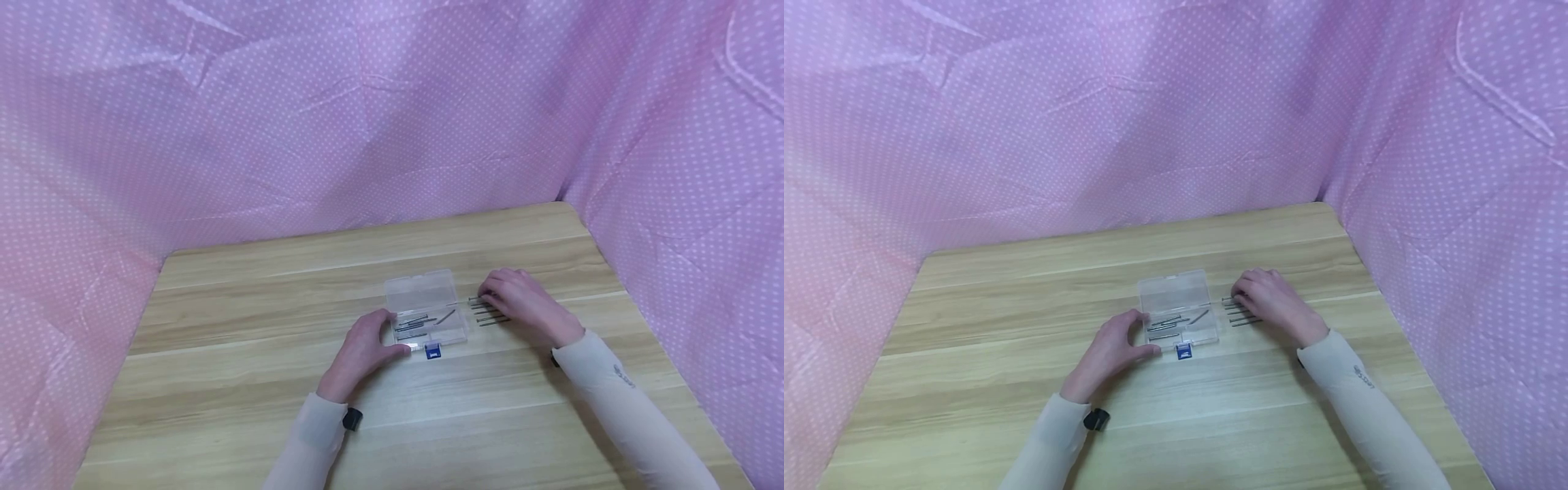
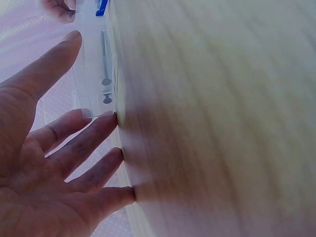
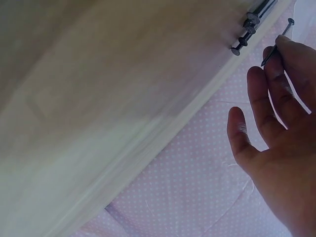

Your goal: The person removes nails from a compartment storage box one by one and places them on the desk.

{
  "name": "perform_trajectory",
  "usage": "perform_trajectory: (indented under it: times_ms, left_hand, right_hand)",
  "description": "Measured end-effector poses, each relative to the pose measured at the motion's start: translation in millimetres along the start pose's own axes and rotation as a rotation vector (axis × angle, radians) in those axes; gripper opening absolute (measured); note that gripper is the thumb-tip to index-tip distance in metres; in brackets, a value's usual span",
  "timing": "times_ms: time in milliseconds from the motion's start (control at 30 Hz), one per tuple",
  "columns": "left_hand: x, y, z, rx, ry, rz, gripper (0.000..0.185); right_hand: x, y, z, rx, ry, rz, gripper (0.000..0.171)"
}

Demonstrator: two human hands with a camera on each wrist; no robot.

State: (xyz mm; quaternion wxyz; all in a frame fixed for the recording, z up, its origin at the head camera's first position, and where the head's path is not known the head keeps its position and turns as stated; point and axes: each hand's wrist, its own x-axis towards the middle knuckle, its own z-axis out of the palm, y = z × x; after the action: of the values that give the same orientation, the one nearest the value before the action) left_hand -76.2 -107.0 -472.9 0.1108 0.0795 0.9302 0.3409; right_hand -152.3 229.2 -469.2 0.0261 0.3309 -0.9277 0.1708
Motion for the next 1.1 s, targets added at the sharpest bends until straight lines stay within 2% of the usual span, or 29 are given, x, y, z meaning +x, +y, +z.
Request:
perform_trajectory:
  times_ms: [300,467,800,1100]
  left_hand:
    - [-1.0,0.5,-0.4,-0.014,0.001,-0.004,0.064]
    - [-1.1,0.6,-0.4,-0.016,0.001,-0.007,0.065]
    - [-1.0,0.0,0.0,-0.008,-0.003,-0.013,0.065]
    - [-0.9,-0.2,-0.4,-0.011,-0.008,-0.024,0.067]
  right_hand:
    - [2.9,3.6,3.6,-0.016,0.019,-0.044,0.006]
    - [2.5,3.0,4.0,-0.024,0.008,-0.026,0.007]
    - [2.8,0.9,3.7,-0.05,-0.071,0.028,0.007]
    - [4.0,-0.4,4.4,-0.048,-0.061,0.035,0.007]
